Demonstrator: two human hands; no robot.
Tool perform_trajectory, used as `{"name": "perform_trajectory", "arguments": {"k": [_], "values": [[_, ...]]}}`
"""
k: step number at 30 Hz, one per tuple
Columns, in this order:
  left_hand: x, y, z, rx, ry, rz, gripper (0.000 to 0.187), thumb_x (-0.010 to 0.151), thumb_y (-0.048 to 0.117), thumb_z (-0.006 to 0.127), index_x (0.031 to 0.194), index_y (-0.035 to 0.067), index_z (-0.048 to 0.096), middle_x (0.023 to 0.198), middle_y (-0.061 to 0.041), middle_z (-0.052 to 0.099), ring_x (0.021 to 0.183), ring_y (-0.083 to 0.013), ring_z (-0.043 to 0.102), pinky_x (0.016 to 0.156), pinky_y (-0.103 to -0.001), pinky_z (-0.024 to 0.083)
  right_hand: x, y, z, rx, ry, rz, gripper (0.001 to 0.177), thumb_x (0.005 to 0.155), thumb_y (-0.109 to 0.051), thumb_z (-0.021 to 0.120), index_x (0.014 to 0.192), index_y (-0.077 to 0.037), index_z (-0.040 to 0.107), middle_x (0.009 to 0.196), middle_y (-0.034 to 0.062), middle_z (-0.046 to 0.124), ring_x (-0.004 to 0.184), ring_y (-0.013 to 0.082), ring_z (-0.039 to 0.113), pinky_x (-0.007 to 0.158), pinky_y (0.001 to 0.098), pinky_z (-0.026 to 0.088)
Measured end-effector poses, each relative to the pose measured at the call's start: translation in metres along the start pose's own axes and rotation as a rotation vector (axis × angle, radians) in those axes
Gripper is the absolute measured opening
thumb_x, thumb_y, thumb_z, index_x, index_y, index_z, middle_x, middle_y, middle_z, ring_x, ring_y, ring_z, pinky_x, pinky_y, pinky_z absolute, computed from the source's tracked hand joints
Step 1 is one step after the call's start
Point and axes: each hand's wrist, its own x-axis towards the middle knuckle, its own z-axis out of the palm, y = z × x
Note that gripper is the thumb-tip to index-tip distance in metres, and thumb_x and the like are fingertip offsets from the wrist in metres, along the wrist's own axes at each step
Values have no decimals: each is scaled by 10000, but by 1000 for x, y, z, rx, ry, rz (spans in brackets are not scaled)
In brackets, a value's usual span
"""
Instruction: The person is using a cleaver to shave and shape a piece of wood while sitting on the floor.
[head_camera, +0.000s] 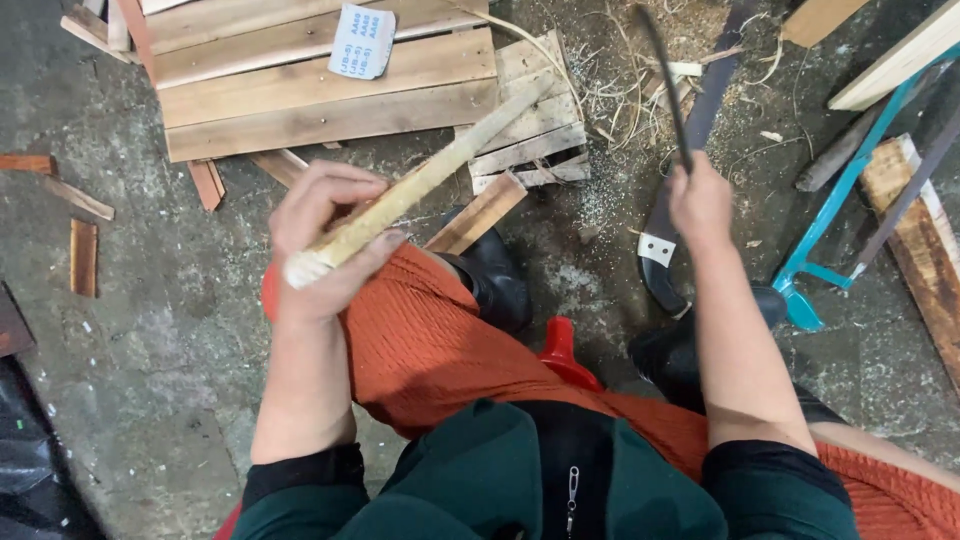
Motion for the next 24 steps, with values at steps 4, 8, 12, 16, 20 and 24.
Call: {"name": "perform_trajectory", "arguments": {"k": [4, 8, 12, 16, 20, 24], "values": [[9, 39, 23, 98, -45, -8, 358, 912, 235, 788, 1072, -74, 703, 1023, -252, 697, 906, -423, 705, 766, -469, 586, -29, -144, -79, 215, -244, 101, 258, 1072, -179, 509, 1290, -124, 636, 953, 179, 750, 936, 407, 730, 834, 546, 568], [-27, 8, 31, 107, -183, -44, 628, 834, 555, 780, 1102, -11, 732, 1094, -213, 725, 945, -396, 728, 788, -455, 604, -61, -189, -81, 161, -508, 45, 365, 1052, -404, 435, 1329, -213, 577, 1088, 224, 735, 1053, 450, 697, 929, 565, 510], [-17, 25, 22, 146, -195, -15, 421, 855, 335, 825, 1107, 2, 767, 1080, -198, 741, 914, -372, 745, 773, -417, 608, -88, -171, -23, -1, 93, -529, 300, 1090, -392, 426, 1151, -179, 629, 645, -3, 618, 513, 184, 644, 522, 311, 535], [-5, 40, 14, 126, -219, -29, 344, 899, 250, 784, 1137, 5, 755, 1015, -219, 729, 862, -331, 731, 783, -393, 615, -61, -147, 35, -229, 372, -604, 233, 1059, -412, 493, 1102, -222, 623, 669, -24, 577, 497, 189, 628, 469, 355, 541], [-8, 43, 12, 149, -265, -33, 332, 870, 229, 804, 1094, -14, 772, 1035, -229, 742, 932, -383, 743, 806, -444, 612, -17, -141, 26, -99, -259, -184, 289, 1091, -351, 360, 1212, -145, 522, 849, 163, 712, 824, 414, 747, 757, 567, 567], [-8, 38, 9, 75, -268, -163, 399, 852, 326, 795, 1087, 3, 780, 1101, -212, 752, 1002, -385, 742, 847, -436, 603, -34, -140, 29, -134, -159, -234, 267, 1087, -349, 413, 1160, -147, 571, 804, 117, 708, 768, 365, 734, 692, 511, 552]]}}
